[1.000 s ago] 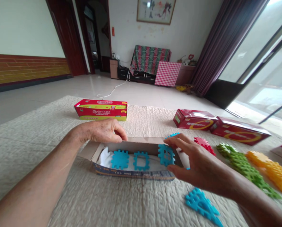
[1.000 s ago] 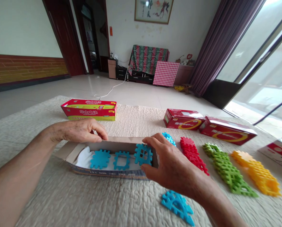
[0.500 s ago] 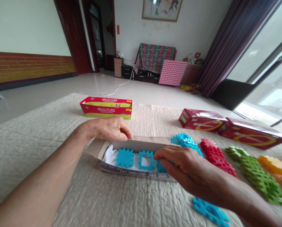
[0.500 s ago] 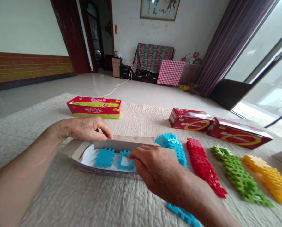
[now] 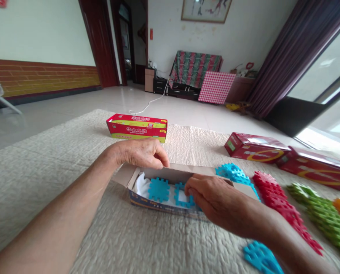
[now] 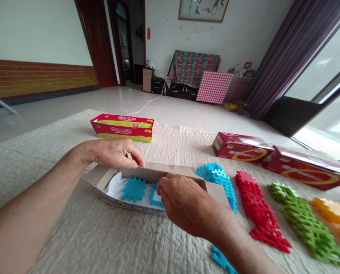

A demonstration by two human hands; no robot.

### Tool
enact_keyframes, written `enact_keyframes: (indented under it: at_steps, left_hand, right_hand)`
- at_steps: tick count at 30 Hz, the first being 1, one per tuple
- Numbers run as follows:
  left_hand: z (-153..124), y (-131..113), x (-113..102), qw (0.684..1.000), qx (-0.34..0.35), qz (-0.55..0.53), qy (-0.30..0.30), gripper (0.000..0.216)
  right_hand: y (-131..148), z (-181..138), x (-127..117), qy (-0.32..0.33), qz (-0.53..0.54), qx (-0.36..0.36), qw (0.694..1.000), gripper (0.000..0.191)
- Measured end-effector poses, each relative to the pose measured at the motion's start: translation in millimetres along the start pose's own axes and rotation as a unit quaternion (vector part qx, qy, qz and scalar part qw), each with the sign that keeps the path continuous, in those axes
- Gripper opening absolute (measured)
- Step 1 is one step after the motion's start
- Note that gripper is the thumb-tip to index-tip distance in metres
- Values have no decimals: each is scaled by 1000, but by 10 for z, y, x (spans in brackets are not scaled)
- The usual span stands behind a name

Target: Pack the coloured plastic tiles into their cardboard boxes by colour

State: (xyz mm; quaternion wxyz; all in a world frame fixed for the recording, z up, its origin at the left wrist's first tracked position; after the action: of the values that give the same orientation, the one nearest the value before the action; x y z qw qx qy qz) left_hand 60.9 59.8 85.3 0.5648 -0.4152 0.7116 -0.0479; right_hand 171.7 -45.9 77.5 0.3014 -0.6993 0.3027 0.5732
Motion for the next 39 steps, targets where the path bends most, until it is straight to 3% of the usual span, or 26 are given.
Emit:
enact_keyframes:
  at_steps: [7,12,15,19,29,36,39]
  left_hand:
    - [5,1,9,1000,5,-3,-1,31]
    - [14,-3,8,1000,4,-1,3,31]
    - [24,12,10,1000,6,-3,4,31]
    - [30,14,20,1000,1,0,7,31]
    - [42,-72,42,1000,-2,5,12,32]
    - [42,-62,37,1000,3,2,14,32]
    - [42,-64,34,1000,1,9,13,31]
  right_hand:
    - [-38,-6,-50,5,68,37,997,29]
    - [-398,-218,-136,15,173,105,979,21]
    - [-600,-342,-86,23,143,154,977,21]
    - [-668,-395,32,41,92,185,977,23]
    - [-610,-390,182,54,76,140,986,24]
    - [-550,-312,125,76,81,155,982,5]
    - [-553,-304,121,83,87,159,980,8]
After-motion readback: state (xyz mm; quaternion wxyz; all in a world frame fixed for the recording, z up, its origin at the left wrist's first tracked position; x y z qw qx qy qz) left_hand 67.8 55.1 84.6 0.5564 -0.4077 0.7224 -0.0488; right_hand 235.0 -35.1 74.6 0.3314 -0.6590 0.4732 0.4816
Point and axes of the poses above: each hand's wrist, its own z-axis towards the middle knuckle, its own x-axis out of the palm, y = z × x, the point moved 8 cm from there along z, towards the middle knuckle, and after that the axes turned 13 degrees about y, right-handed, at the moved point
